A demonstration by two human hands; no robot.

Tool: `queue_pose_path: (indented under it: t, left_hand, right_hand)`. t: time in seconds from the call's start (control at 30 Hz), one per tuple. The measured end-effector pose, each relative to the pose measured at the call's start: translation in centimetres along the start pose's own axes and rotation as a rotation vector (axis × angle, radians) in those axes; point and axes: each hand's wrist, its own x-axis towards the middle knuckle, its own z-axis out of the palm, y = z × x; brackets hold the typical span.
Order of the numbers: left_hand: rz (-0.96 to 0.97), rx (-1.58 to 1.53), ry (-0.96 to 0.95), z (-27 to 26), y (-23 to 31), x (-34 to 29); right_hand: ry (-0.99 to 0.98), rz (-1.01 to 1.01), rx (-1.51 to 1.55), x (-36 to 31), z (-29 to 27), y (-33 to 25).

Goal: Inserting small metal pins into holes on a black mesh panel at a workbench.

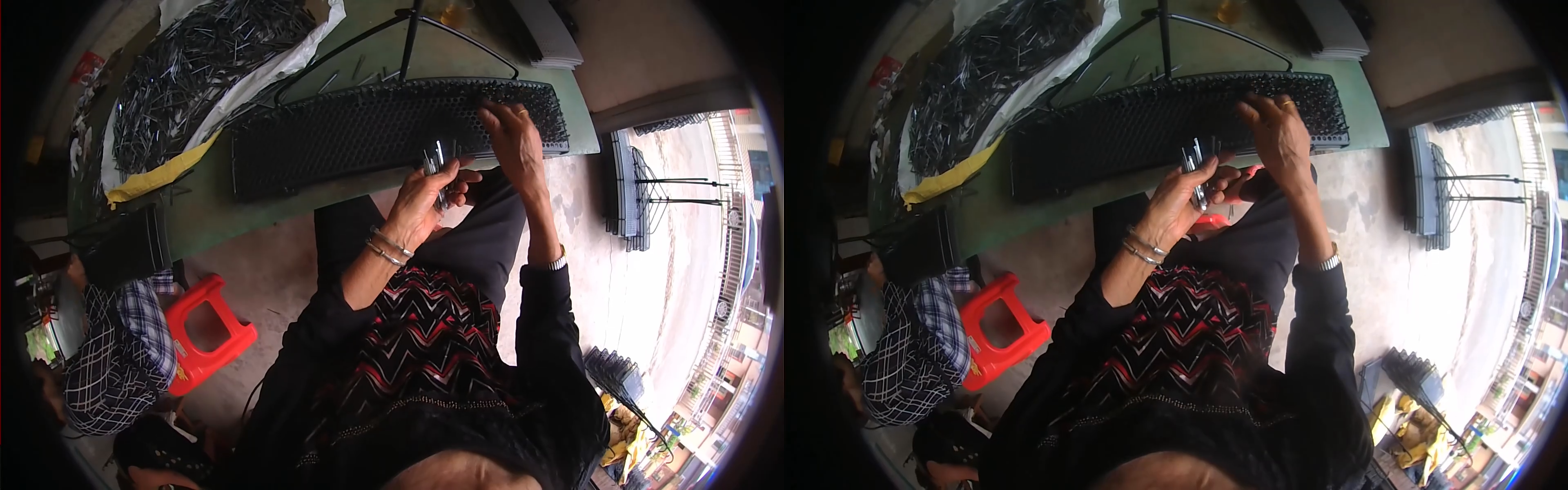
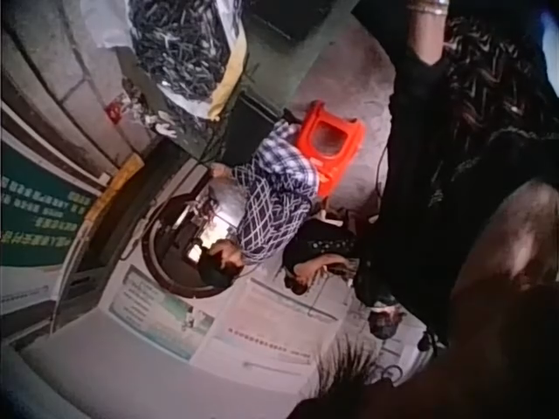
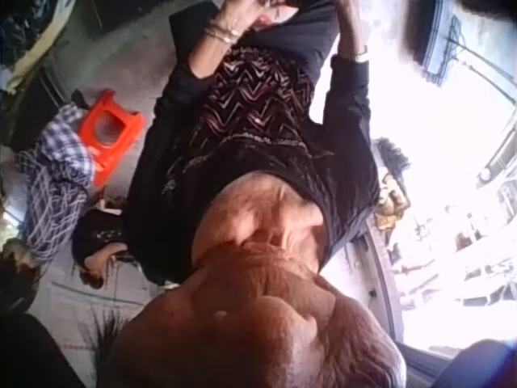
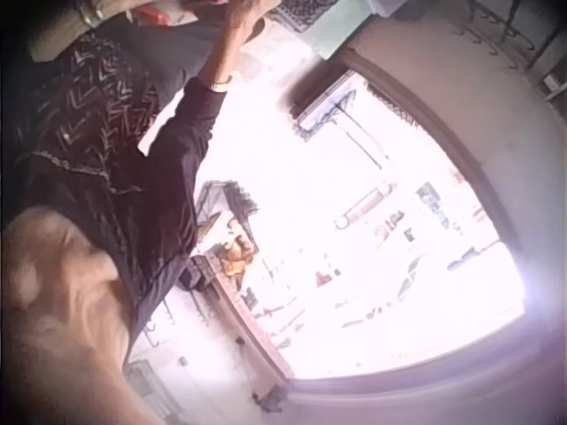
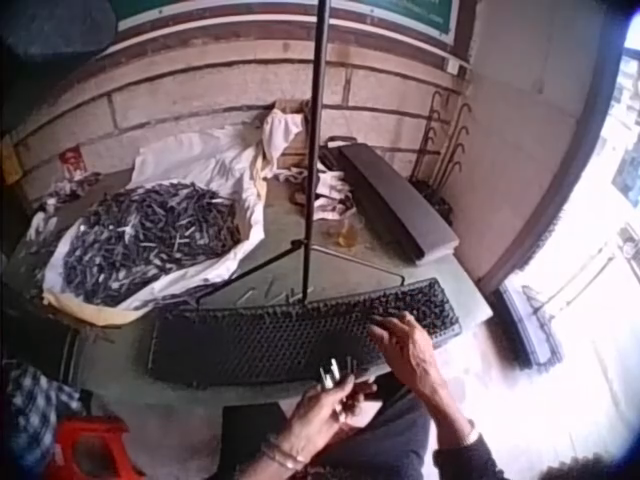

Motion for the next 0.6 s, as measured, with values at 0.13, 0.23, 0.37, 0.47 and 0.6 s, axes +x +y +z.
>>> queue_pose_path:
  t: [0.13, 0.23, 0.37, 0.47, 0.6]
  left_hand:
    - [0.001, 0.031, 0.058, 0.3, 0.0, -0.3]
    - [0.021, 0.091, 0.006, 0.7, 0.1, -0.3]
    - [-0.015, 0.144, -0.065, 0.9, 0.4, -0.5]
    - [-0.05, 0.194, -0.146, 1.0, 0.6, -0.5]
    - [-0.127, 0.311, -0.176, 0.4, 1.0, -0.6]
  right_hand:
    - [-0.518, 0.105, 0.54, -2.1, -2.4, -1.7]
    - [-0.564, 0.427, 0.694, -2.6, -2.6, -1.9]
    - [-0.509, 0.466, 0.661, -2.6, -3.1, -2.3]
    - [-0.401, 0.359, 0.608, -3.1, -2.3, -1.0]
    - [-0.579, 0.404, 0.672, -2.5, -3.2, -2.7]
